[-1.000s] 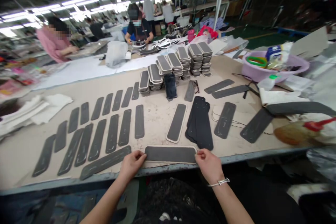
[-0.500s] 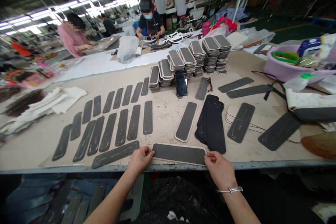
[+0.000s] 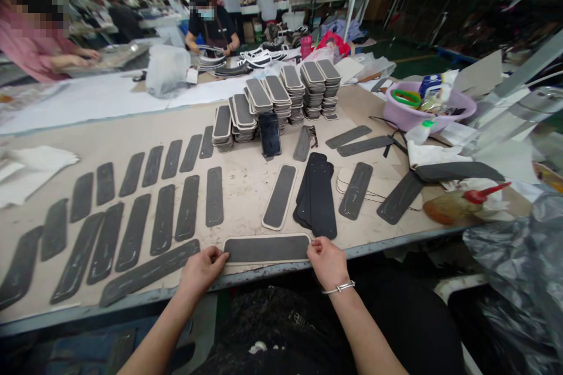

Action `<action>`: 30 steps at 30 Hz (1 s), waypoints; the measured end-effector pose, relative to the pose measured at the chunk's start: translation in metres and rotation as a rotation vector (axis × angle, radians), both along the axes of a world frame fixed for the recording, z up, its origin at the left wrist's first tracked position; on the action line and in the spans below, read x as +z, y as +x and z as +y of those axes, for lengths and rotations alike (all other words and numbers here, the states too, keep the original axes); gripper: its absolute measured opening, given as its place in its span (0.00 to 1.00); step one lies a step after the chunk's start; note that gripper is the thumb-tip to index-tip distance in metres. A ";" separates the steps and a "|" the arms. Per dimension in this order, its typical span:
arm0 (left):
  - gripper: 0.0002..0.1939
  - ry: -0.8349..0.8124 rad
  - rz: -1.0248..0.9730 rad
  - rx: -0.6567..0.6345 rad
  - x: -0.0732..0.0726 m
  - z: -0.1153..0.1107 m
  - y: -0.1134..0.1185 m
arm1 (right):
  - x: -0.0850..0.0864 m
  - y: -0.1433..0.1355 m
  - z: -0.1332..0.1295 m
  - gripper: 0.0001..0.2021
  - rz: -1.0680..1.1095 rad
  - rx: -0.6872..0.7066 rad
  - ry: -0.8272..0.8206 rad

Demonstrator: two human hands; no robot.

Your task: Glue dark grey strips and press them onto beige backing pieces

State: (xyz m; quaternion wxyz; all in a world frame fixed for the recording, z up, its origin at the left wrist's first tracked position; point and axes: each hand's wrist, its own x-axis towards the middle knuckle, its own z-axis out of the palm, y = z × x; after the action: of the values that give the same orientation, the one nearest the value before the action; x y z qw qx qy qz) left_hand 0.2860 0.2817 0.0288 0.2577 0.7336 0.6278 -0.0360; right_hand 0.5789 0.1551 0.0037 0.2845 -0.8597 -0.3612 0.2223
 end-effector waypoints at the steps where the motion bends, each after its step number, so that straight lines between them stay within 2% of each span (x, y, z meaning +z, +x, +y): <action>1: 0.13 -0.001 0.005 -0.001 0.001 -0.001 0.001 | 0.000 0.000 0.000 0.04 -0.002 0.000 0.000; 6: 0.12 0.008 0.028 -0.017 0.004 -0.002 0.004 | 0.000 0.000 0.001 0.05 -0.018 0.006 0.005; 9: 0.11 0.042 0.044 -0.040 0.002 -0.002 -0.002 | -0.001 0.000 0.000 0.05 -0.031 0.014 0.023; 13: 0.11 0.213 -0.072 -0.062 -0.001 -0.004 -0.014 | -0.005 0.000 -0.003 0.07 -0.051 0.049 0.059; 16: 0.12 0.458 -0.257 -0.228 -0.001 -0.005 -0.008 | -0.008 0.001 -0.005 0.09 -0.081 0.091 0.093; 18: 0.13 0.523 -0.356 -0.380 -0.002 -0.004 0.007 | -0.010 0.001 -0.006 0.11 -0.115 0.118 0.118; 21: 0.12 0.455 -0.406 -0.563 -0.010 0.002 0.035 | -0.012 0.002 -0.007 0.14 -0.179 0.162 0.160; 23: 0.11 0.413 -0.406 -0.609 -0.018 0.007 0.049 | -0.011 0.004 -0.009 0.16 -0.224 0.191 0.193; 26: 0.09 0.409 -0.423 -0.588 -0.028 0.011 0.057 | -0.006 0.005 -0.015 0.17 -0.299 0.206 0.235; 30: 0.08 0.373 -0.439 -0.559 -0.031 0.013 0.057 | 0.009 -0.003 -0.015 0.17 -0.381 0.261 0.295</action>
State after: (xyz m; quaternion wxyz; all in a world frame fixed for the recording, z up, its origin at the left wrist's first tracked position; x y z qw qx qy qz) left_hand 0.3428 0.2950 -0.0023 0.2284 0.9006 0.3297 0.1675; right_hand 0.5755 0.1406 0.0128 0.3025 -0.7816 -0.5443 0.0364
